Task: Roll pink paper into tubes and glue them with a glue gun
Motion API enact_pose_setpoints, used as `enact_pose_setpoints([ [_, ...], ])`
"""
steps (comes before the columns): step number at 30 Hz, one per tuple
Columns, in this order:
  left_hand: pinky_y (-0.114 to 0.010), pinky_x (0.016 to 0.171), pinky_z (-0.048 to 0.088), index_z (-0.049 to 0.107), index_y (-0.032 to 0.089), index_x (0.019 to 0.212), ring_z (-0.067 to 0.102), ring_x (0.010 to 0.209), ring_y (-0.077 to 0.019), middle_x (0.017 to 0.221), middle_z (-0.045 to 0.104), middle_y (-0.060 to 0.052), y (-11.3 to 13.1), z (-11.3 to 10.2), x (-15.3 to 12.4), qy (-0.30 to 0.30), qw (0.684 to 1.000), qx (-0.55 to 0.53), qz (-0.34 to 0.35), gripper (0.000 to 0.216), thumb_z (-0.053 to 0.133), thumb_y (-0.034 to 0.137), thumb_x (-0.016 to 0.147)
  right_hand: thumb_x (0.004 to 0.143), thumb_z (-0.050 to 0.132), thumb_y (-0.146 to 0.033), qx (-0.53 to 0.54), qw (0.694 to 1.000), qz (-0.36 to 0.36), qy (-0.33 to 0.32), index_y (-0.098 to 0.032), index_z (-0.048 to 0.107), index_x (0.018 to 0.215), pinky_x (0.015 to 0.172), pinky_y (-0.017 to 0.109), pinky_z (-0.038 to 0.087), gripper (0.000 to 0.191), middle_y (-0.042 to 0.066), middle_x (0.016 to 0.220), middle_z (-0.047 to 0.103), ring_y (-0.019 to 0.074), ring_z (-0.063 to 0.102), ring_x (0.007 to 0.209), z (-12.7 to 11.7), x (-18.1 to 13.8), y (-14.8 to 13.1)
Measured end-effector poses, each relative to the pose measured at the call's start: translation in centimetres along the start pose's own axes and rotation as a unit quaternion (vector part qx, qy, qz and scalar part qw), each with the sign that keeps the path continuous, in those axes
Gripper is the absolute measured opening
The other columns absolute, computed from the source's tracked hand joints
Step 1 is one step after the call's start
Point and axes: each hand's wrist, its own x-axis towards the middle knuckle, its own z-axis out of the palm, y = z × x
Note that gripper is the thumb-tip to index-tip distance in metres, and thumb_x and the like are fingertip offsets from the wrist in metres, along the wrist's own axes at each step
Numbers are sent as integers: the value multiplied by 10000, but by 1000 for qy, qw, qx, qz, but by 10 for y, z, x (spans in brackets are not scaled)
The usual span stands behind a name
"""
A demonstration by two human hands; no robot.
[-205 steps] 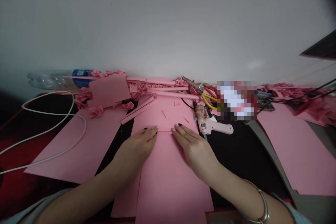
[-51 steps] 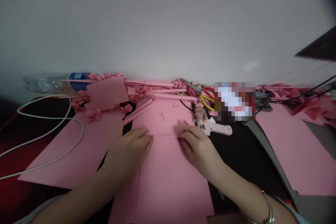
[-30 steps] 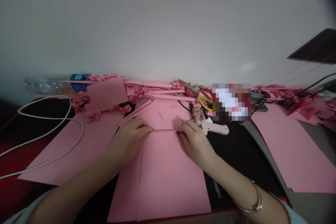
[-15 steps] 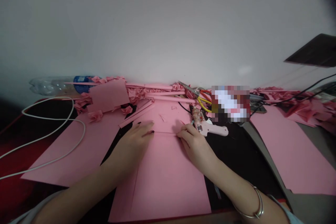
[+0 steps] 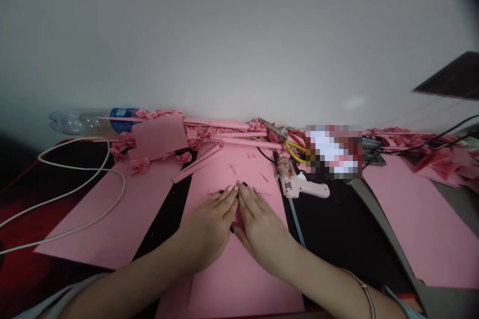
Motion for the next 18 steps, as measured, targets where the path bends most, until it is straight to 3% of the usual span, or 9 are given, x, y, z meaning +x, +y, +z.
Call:
enact_pose_setpoints([
  [6, -429, 1067, 363, 434, 31, 1328, 399, 1297, -253, 1411, 403, -180, -1, -3, -3, -11, 999, -28, -42, 597, 387, 95, 736, 876, 517, -271, 36, 998, 21, -45, 58, 404, 1338, 1069, 446, 353, 578, 268, 1420, 336, 330, 353, 1309, -13, -1, 5],
  [11, -417, 1066, 368, 492, 81, 1296, 476, 1243, -225, 1363, 485, -137, -10, -9, -8, -21, 996, -32, -84, 562, 387, 93, 744, 901, 467, -271, 65, 994, 52, -70, 42, 367, 1364, 1049, 457, 374, 567, 257, 1431, 326, 320, 349, 1313, -26, -10, 12],
  [15, -429, 1031, 404, 573, 103, 1211, 544, 1171, -238, 1280, 575, -118, -18, -13, -10, -6, 994, -44, -96, 479, 402, 97, 763, 876, 497, -223, 96, 991, 79, -58, -24, 348, 1388, 1018, 452, 421, 570, 232, 1428, 357, 301, 401, 1287, -30, -16, 20],
  [18, -476, 988, 420, 638, 141, 1107, 613, 1061, -261, 1192, 643, -96, -23, -18, -10, 12, 993, -47, -105, 358, 429, 139, 816, 885, 459, -143, 94, 991, 90, -31, -36, 470, 1299, 974, 412, 477, 428, 232, 1377, 436, 272, 504, 1211, -24, -17, 28],
])
